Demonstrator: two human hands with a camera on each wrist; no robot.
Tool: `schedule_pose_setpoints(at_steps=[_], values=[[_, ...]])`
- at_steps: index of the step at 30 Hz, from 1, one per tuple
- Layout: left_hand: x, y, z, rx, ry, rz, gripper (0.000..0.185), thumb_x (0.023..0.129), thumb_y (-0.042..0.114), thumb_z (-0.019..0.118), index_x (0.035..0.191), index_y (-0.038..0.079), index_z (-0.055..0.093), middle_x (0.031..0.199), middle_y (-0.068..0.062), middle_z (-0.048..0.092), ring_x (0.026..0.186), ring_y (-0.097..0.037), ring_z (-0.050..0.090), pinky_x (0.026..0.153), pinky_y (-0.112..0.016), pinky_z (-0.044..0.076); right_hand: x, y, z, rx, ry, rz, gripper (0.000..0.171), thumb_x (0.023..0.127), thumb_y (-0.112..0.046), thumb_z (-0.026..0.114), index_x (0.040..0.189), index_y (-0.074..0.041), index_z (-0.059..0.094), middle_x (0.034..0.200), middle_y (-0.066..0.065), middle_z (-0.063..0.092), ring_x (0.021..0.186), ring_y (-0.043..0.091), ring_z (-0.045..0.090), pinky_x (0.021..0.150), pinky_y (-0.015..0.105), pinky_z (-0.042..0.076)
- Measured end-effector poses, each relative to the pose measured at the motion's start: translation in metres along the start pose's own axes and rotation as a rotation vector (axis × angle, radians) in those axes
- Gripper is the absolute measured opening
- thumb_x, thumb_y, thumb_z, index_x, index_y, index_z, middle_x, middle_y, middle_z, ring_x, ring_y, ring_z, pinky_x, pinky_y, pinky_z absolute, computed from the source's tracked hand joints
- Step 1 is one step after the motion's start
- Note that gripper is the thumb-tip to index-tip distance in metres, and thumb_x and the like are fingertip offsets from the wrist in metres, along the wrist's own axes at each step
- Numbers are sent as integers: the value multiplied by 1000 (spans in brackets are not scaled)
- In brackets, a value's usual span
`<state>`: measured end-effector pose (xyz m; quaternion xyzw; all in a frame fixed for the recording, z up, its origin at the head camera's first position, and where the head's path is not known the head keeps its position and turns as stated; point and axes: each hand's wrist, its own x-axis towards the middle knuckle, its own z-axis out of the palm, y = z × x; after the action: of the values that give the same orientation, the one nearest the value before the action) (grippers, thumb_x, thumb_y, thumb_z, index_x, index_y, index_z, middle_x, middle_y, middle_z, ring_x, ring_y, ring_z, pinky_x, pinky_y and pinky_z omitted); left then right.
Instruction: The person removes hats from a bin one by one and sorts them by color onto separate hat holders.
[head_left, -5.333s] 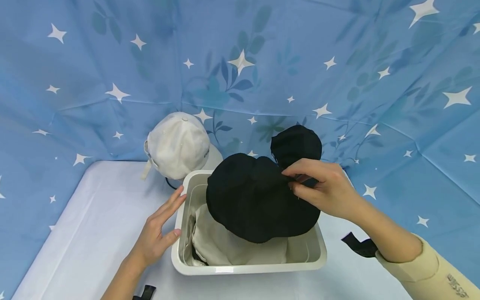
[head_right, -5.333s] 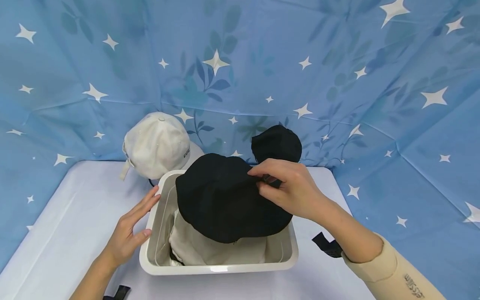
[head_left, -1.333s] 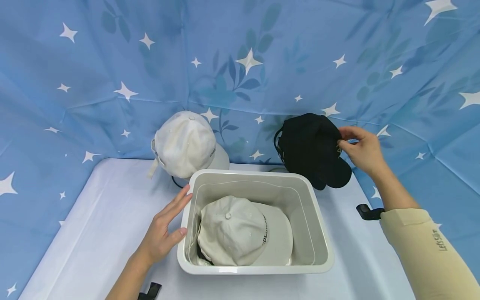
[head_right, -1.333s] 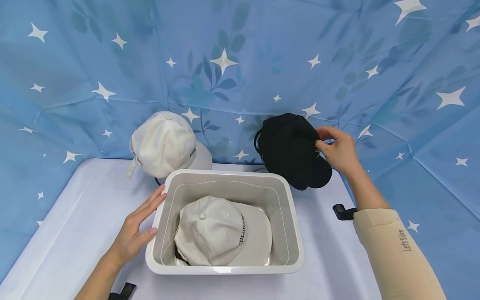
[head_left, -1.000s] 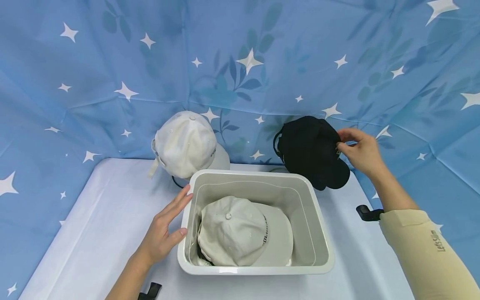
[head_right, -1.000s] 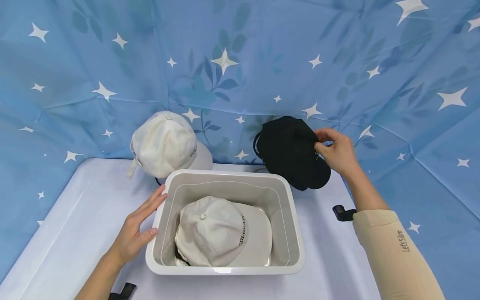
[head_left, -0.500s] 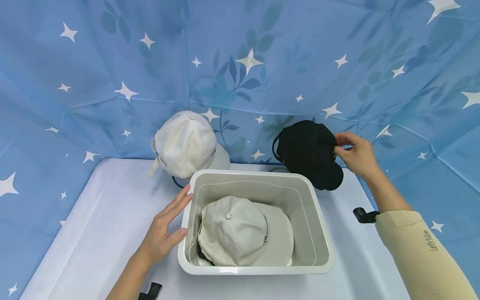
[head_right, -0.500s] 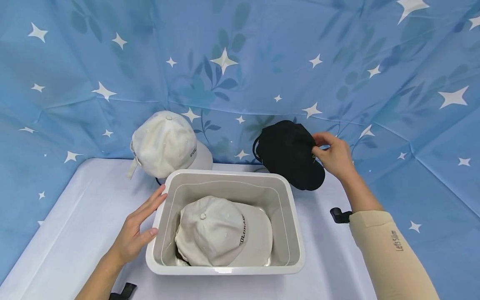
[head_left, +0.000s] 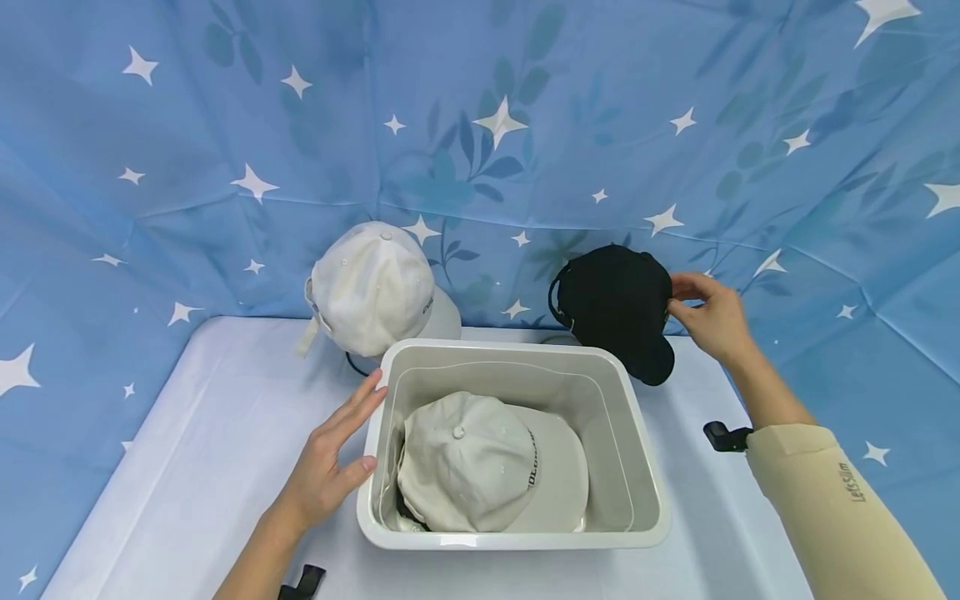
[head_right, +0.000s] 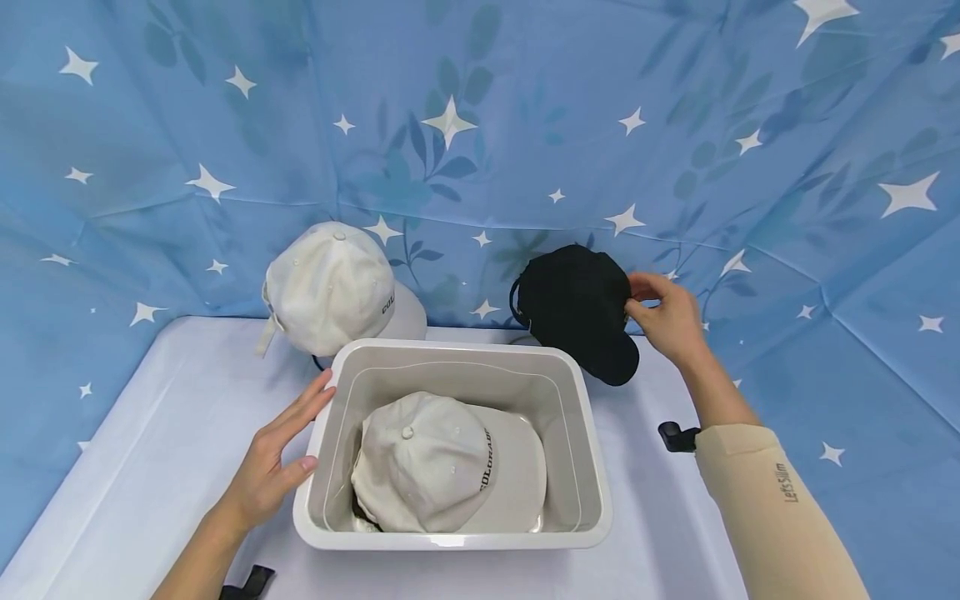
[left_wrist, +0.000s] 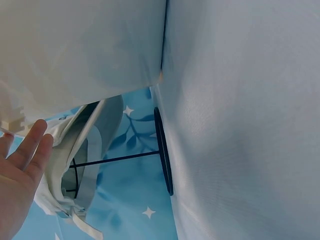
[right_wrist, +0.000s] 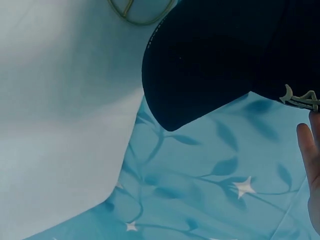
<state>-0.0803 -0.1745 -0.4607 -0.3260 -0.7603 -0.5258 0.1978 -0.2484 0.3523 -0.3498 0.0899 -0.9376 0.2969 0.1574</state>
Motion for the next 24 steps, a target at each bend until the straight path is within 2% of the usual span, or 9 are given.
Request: schedule_pose_setpoints(at_steps=[6, 12, 17, 21, 24], values=[[0, 0, 0, 1, 1, 3, 70, 86, 13, 59, 153, -4, 49, 164, -24, 37, 153, -29, 37, 122, -26, 29, -2, 0, 3, -4, 14, 35, 35, 100, -12, 63, 131, 4, 67, 118, 24, 69, 103, 24, 61, 75, 14, 44], [0, 1, 0, -5, -4, -7, 70, 86, 13, 59, 154, -3, 48, 165, -24, 36, 153, -28, 36, 122, -26, 28, -2, -13, -4, 30, 20, 68, 41, 101, -13, 58, 139, 0, 64, 128, 24, 66, 107, 25, 60, 77, 16, 43], [0, 1, 0, -2, -7, -8, 69, 88, 14, 60, 154, -2, 48, 165, -23, 36, 153, -29, 36, 122, -26, 28, -3, -21, -12, 25, 11, 50, 42, 102, -15, 57, 141, 0, 62, 131, 24, 65, 111, 33, 60, 80, 16, 42], [0, 0, -1, 6, -9, -10, 69, 88, 15, 60, 154, -1, 49, 165, -23, 36, 153, -29, 37, 122, -26, 28, -4, -27, -18, 3, 1, 53, 43, 102, -16, 57, 143, -1, 60, 133, 21, 64, 111, 29, 58, 80, 14, 41], [-1, 0, -1, 11, -7, -16, 71, 86, 15, 60, 154, 0, 49, 165, -22, 37, 153, -28, 37, 122, -26, 28, -5, -32, -22, 1, -2, 49, 44, 102, -16, 58, 145, -2, 58, 133, 20, 64, 107, 18, 57, 80, 11, 41]])
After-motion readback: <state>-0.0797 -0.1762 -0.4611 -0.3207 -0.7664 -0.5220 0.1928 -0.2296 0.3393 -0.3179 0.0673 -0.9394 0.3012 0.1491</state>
